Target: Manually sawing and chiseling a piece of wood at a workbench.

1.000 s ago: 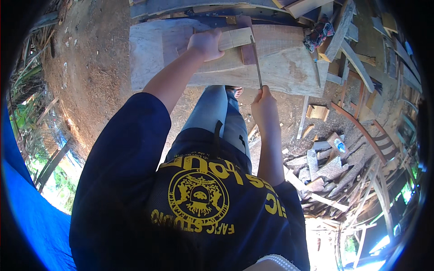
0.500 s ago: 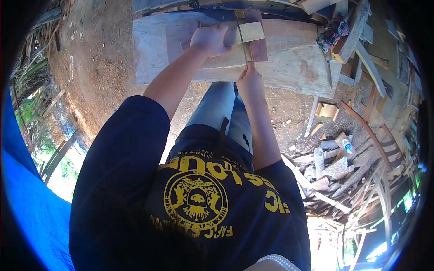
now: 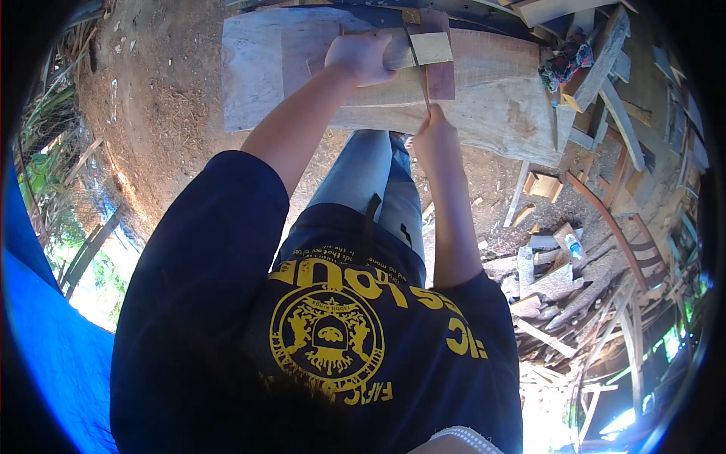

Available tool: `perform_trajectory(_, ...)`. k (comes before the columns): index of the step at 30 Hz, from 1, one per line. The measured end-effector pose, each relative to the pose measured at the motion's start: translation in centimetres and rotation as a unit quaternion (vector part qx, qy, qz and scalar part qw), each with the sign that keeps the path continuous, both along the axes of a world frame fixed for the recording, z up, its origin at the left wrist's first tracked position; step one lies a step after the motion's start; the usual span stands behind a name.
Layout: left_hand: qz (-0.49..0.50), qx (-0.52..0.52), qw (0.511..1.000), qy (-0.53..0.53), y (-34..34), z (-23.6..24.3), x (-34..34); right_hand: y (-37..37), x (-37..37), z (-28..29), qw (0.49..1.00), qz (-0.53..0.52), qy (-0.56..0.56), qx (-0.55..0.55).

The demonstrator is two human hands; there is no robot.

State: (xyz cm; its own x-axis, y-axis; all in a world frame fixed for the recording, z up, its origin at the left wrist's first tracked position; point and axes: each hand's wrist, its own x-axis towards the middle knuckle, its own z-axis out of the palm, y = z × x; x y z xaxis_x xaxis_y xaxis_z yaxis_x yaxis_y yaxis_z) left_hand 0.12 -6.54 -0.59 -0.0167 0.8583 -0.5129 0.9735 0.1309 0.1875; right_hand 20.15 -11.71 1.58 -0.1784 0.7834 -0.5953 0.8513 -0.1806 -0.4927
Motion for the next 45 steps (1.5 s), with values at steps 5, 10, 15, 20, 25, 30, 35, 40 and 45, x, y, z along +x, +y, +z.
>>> perform_trajectory(5, 0.025, 0.012, 0.999, -0.016, 0.2, 0.2, 0.2, 1.1, -0.5, 0.0, 0.999, -0.005, 0.022, 0.04)
perform_trajectory(10, 0.042, 0.008, 0.999, -0.021, 0.2, -0.4, 0.2, 1.3, 0.1, -0.3, 0.999, 0.022, 0.004, 0.049)
perform_trajectory(15, 0.042, 0.001, 0.999, -0.024, 0.4, -0.8, -0.1, 1.5, 0.0, 0.3, 1.0, 0.022, -0.017, 0.009)
perform_trajectory(20, 0.032, 0.02, 0.999, -0.026, 0.0, -0.9, 0.0, 3.0, -1.6, 0.1, 0.991, 0.051, 0.038, 0.116)
perform_trajectory(25, 0.034, 0.022, 0.999, -0.006, 0.1, -0.9, 0.2, 1.5, 0.1, 0.4, 0.999, 0.023, 0.033, 0.034)
perform_trajectory(30, 0.047, -0.015, 0.999, -0.017, 0.5, -0.8, 0.3, 2.5, -0.5, -1.2, 0.993, 0.054, 0.03, 0.097)
perform_trajectory(35, 0.021, 0.019, 1.0, 0.0, 0.3, -0.8, 0.3, 1.0, 0.8, -0.4, 0.999, 0.017, 0.033, 0.038)
perform_trajectory(40, 0.027, 0.008, 0.999, -0.035, 0.1, -0.9, 0.4, 1.9, -0.1, -0.6, 0.998, 0.032, 0.024, 0.054)
perform_trajectory(45, 0.023, 0.019, 0.999, -0.017, 0.3, -0.5, 0.2, 1.1, 0.6, -0.6, 1.0, 0.021, 0.017, -0.011)
